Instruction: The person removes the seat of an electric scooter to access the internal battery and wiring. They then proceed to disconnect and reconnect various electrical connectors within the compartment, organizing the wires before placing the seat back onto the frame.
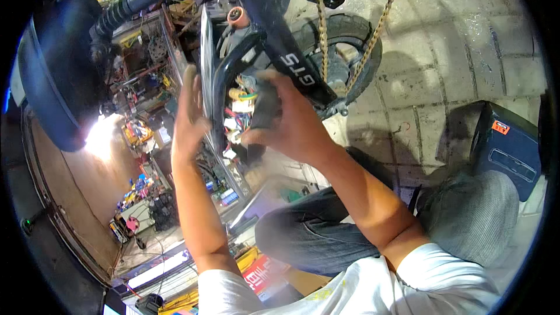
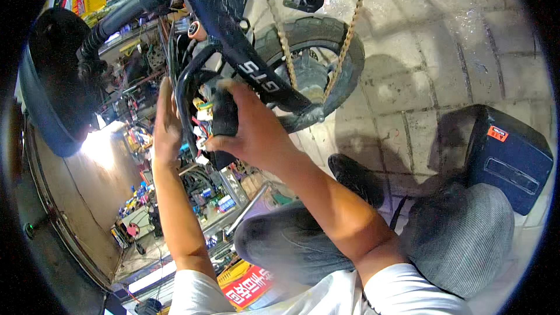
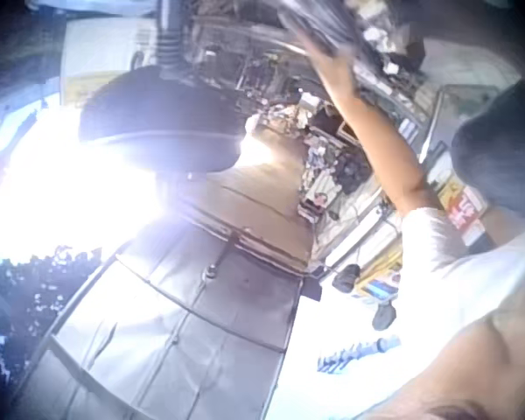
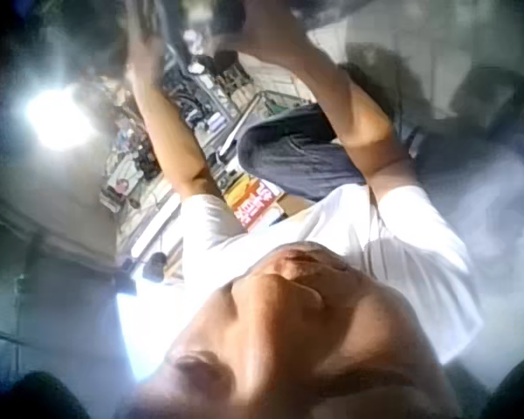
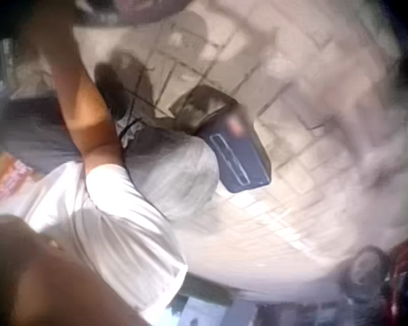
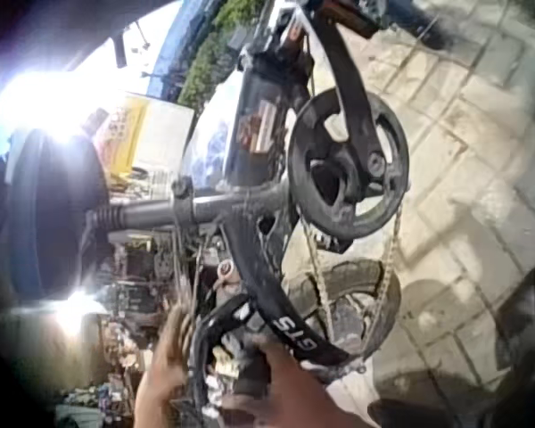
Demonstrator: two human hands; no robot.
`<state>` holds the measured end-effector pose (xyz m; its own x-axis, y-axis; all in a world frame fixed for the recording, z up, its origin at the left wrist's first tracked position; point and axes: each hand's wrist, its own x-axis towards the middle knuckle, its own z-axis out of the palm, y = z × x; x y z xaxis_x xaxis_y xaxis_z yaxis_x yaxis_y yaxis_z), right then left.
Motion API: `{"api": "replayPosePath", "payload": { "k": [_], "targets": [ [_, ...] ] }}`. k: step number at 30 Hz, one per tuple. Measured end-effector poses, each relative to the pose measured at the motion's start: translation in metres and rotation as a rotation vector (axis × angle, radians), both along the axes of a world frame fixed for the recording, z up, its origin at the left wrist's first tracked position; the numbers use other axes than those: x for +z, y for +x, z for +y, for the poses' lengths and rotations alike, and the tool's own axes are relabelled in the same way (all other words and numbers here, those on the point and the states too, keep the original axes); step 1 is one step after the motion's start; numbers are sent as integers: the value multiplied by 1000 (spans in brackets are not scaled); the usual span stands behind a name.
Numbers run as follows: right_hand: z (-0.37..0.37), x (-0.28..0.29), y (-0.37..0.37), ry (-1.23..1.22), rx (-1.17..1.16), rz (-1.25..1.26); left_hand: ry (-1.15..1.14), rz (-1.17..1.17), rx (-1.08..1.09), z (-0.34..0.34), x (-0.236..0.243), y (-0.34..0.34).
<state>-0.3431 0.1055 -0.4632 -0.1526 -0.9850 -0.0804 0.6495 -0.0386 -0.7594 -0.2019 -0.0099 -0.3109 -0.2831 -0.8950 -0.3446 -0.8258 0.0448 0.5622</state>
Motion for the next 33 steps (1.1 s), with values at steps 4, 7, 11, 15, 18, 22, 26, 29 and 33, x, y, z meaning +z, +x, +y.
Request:
{"api": "replayPosePath", "payload": {
  "k": [4, 7, 11, 15, 18, 22, 26, 29, 33],
  "targets": [
    [-2, 4, 2, 2, -27, -56, -20, -67, 126, 60, 7, 39],
    [3, 8, 10, -13, -52, -31, -82, -180, 59, 58, 2, 52],
    [20, 18, 23, 11, -120, 66, -325, -302, -144, 57, -11, 56],
    [20, 24, 17, 23, -187, 159, -216, -15, -139, 54, -5, 54],
    [13, 22, 13, 50, -195, 133, -260, -104, -292, 68, -5, 56],
    [13, 21, 15, 13, -196, 104, -411, -306, -431, 81, -1, 46],
    [21, 23, 33, -26, -272, -11, -503, -298, -518, 84, -6, 49],
    [19, 26, 17, 30, -119, 6, -541, -283, -516, 84, -8, 53],
    [2, 13, -14, -73, 117, -73, -586, -310, -508, 87, -13, 55]
  ]
}}
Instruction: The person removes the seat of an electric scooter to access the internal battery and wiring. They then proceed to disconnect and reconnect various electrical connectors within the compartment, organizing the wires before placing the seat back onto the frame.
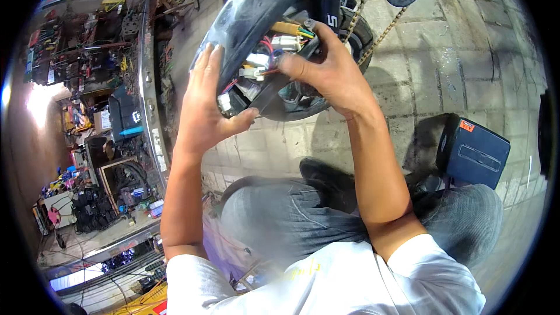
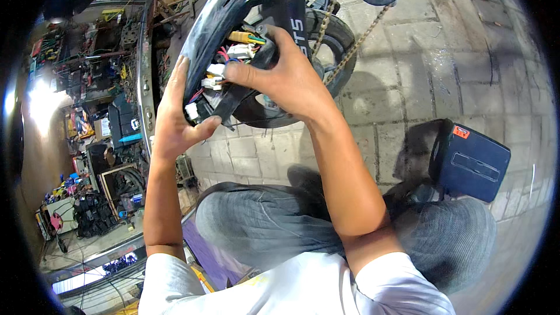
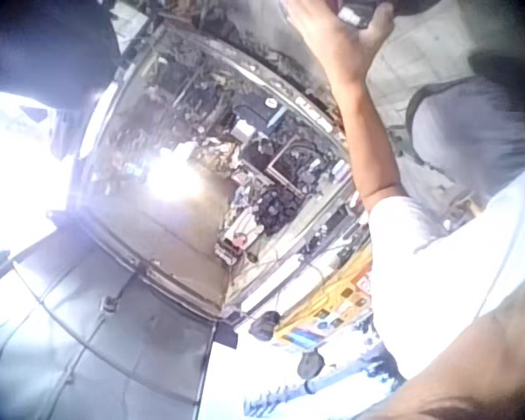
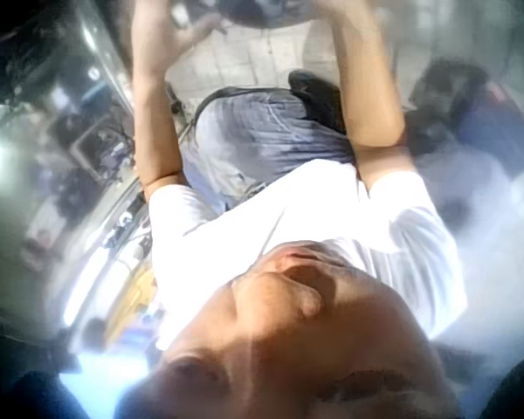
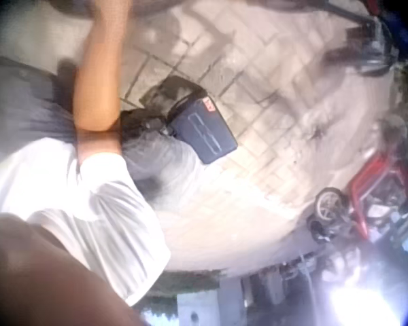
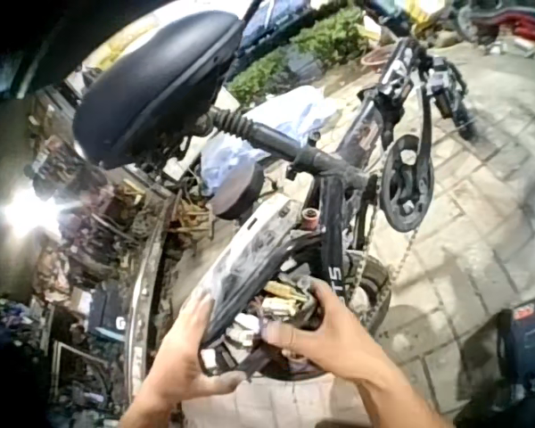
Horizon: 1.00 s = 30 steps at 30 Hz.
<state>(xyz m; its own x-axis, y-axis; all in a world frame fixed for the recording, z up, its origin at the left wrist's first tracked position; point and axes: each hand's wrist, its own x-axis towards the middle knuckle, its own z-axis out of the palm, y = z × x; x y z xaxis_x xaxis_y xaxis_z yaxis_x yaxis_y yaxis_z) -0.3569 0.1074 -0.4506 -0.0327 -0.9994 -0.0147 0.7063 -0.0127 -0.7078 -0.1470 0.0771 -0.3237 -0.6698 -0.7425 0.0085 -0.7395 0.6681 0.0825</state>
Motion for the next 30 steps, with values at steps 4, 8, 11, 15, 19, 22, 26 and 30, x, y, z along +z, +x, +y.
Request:
{"api": "replayPosePath", "payload": {
  "k": [4, 8, 11, 15, 19, 22, 26, 30],
  "targets": [
    [-11, 15, 6, -44, -255, 373, -317, 210, -221, 6, -16, 2],
    [-10, 18, -1, 82, -232, 353, -429, 117, -121, 37, -27, -16],
    [-17, 21, -7, 102, -256, 648, -360, 144, -172, 25, -20, -24],
    [-17, 10, -10, 3, -210, 619, -352, 109, -75, 21, -21, -41],
    [-11, 11, -12, -61, -147, 396, -395, 72, -58, 22, -22, -37],
    [-7, 16, -12, -62, -147, 411, -362, 134, -43, 20, -20, -39],
    [-3, 9, 0, -113, -200, 270, -369, 99, -106, 18, -18, -44],
    [-6, 9, -3, -38, -155, 206, -382, 87, -101, 17, -15, -36]
  ]
}}
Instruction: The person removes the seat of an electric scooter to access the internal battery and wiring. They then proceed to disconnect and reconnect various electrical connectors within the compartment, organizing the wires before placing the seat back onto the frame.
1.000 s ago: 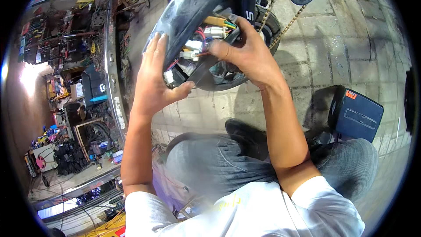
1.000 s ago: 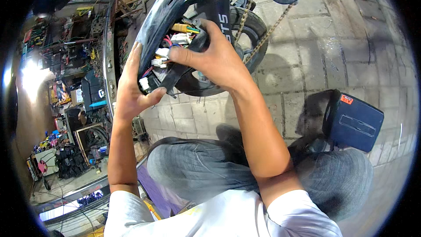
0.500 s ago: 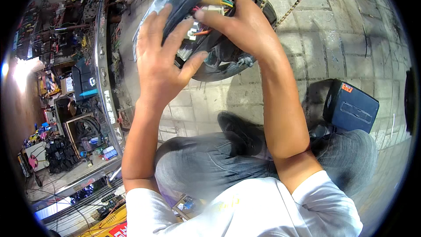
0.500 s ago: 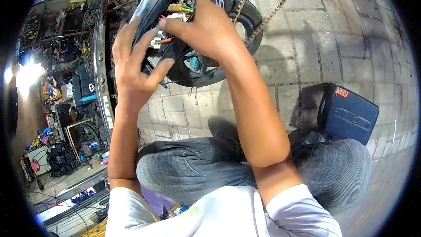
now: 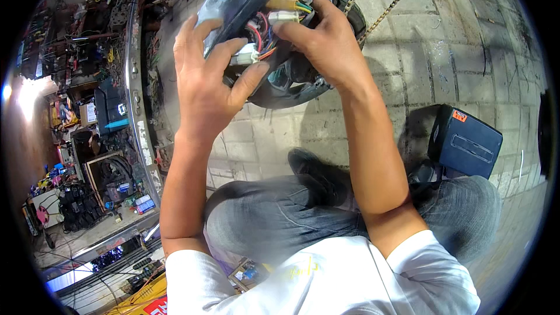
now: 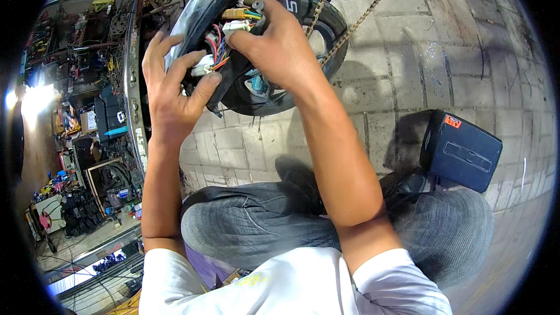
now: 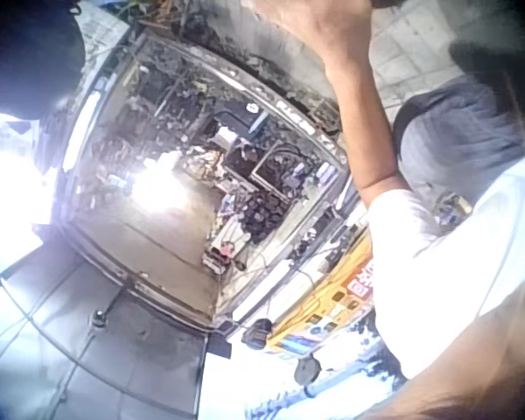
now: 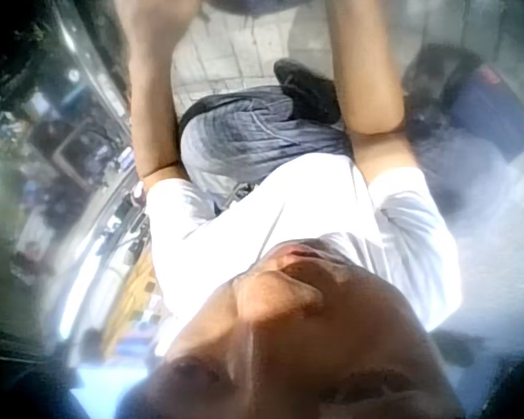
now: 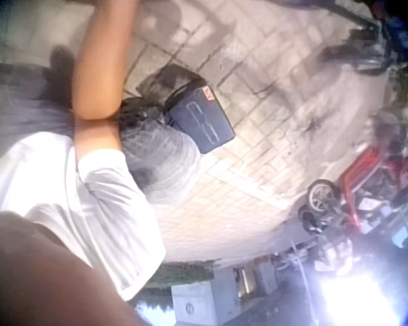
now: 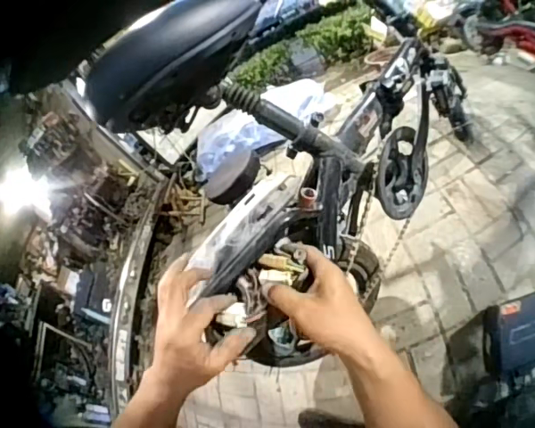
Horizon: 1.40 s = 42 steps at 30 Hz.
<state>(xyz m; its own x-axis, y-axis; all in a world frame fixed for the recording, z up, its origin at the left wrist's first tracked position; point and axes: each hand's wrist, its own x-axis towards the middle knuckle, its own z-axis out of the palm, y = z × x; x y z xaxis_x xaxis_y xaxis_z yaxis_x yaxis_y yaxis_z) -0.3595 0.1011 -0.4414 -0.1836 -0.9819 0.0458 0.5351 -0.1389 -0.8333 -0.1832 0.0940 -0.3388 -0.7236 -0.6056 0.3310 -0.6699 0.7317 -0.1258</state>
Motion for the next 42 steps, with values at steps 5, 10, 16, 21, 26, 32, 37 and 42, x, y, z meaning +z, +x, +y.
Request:
{"api": "replayPosePath", "payload": {
  "k": [5, 10, 16, 21, 26, 32, 37, 42],
  "targets": [
    [2, 1, 0, 12, -1, 49, 46, 205, 10, 2, -15, 10],
    [3, -3, -2, 41, -102, 233, -28, 97, -15, 10, -8, 4],
    [10, 14, -19, -314, -689, 743, -9, 85, -71, 8, -11, 15],
    [25, 37, -7, -485, -320, 994, -41, 76, -68, 15, -7, 18],
    [19, 23, -8, -455, -284, 1018, 77, 275, 19, 11, -8, 10],
    [1, 40, -32, -481, -43, 1220, 20, 123, 5, -1, 1, 1],
    [-21, 58, -55, -560, 61, 1438, 92, 331, -75, -10, -7, 11],
    [-7, 81, -46, -643, 74, 1539, 201, 369, -89, -14, -3, 14]
  ]
}}
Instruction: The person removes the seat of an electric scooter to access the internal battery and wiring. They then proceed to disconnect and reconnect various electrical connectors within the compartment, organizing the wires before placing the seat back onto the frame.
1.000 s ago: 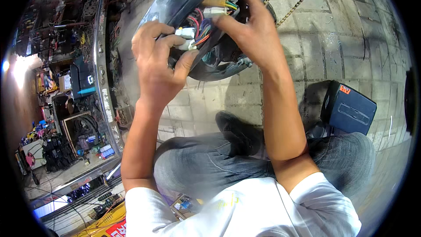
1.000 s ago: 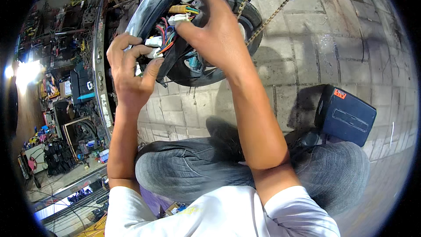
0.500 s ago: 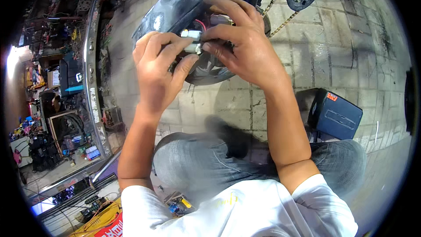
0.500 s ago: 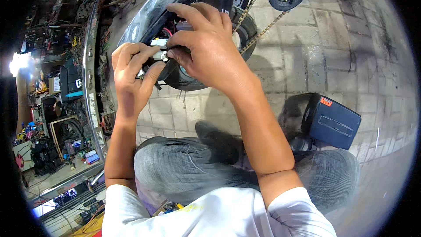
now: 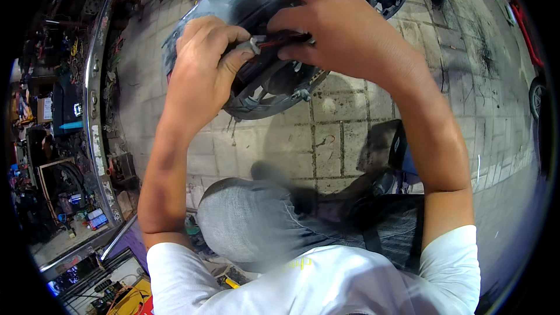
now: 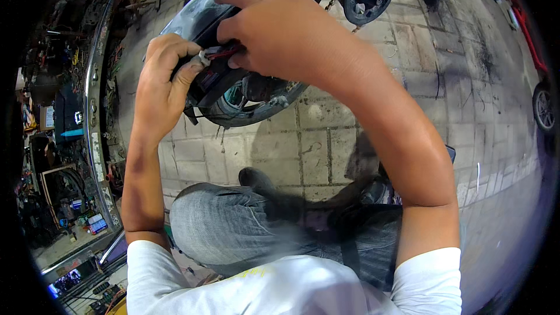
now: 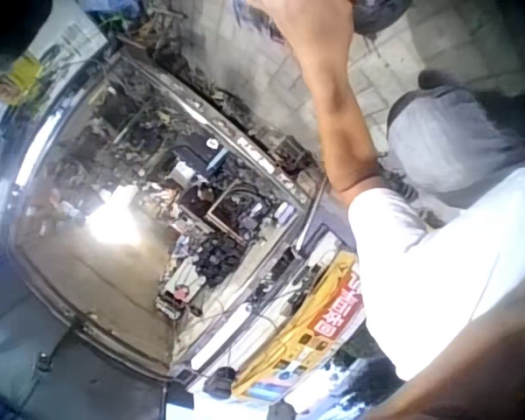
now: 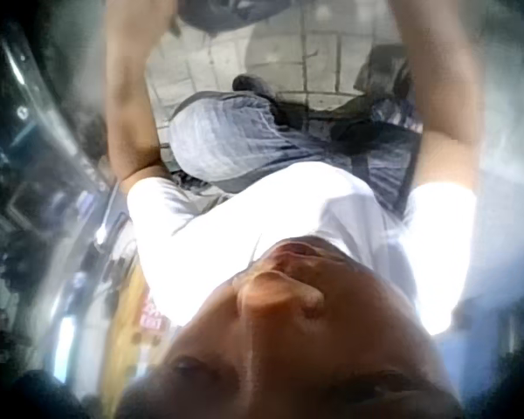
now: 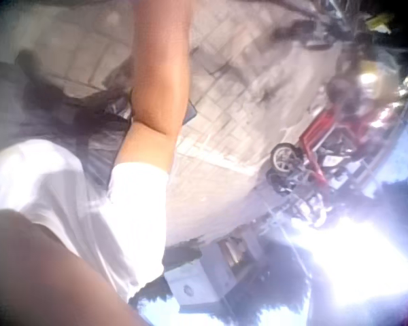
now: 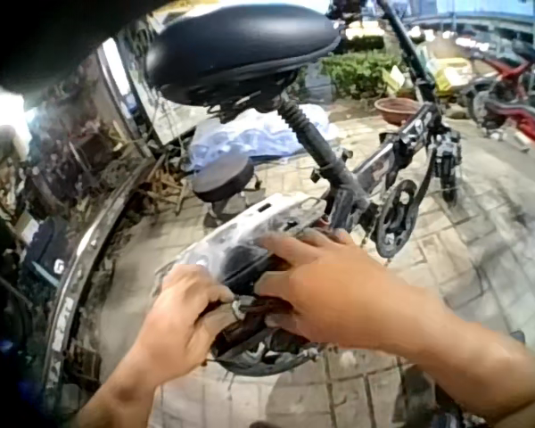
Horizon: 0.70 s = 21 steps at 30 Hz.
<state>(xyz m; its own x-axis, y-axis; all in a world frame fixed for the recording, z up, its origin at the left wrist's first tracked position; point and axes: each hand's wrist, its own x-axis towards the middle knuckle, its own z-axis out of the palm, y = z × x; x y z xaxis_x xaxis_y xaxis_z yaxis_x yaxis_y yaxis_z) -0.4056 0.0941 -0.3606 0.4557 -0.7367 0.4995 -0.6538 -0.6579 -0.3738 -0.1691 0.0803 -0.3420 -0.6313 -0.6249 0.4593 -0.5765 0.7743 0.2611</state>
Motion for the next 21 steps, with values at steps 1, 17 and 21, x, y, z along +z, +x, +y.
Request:
{"api": "replayPosePath", "payload": {
  "k": [1, 17, 21],
  "targets": [
    [3, -2, 6, -84, -29, 39, 10, 11, -1, -1, 1, -1],
    [-8, 12, 3, -235, 49, 63, -52, -210, -41, 1, 2, 6],
    [-11, -9, 1, -418, 39, 116, -111, -285, -91, 3, 5, 7]
  ]
}}
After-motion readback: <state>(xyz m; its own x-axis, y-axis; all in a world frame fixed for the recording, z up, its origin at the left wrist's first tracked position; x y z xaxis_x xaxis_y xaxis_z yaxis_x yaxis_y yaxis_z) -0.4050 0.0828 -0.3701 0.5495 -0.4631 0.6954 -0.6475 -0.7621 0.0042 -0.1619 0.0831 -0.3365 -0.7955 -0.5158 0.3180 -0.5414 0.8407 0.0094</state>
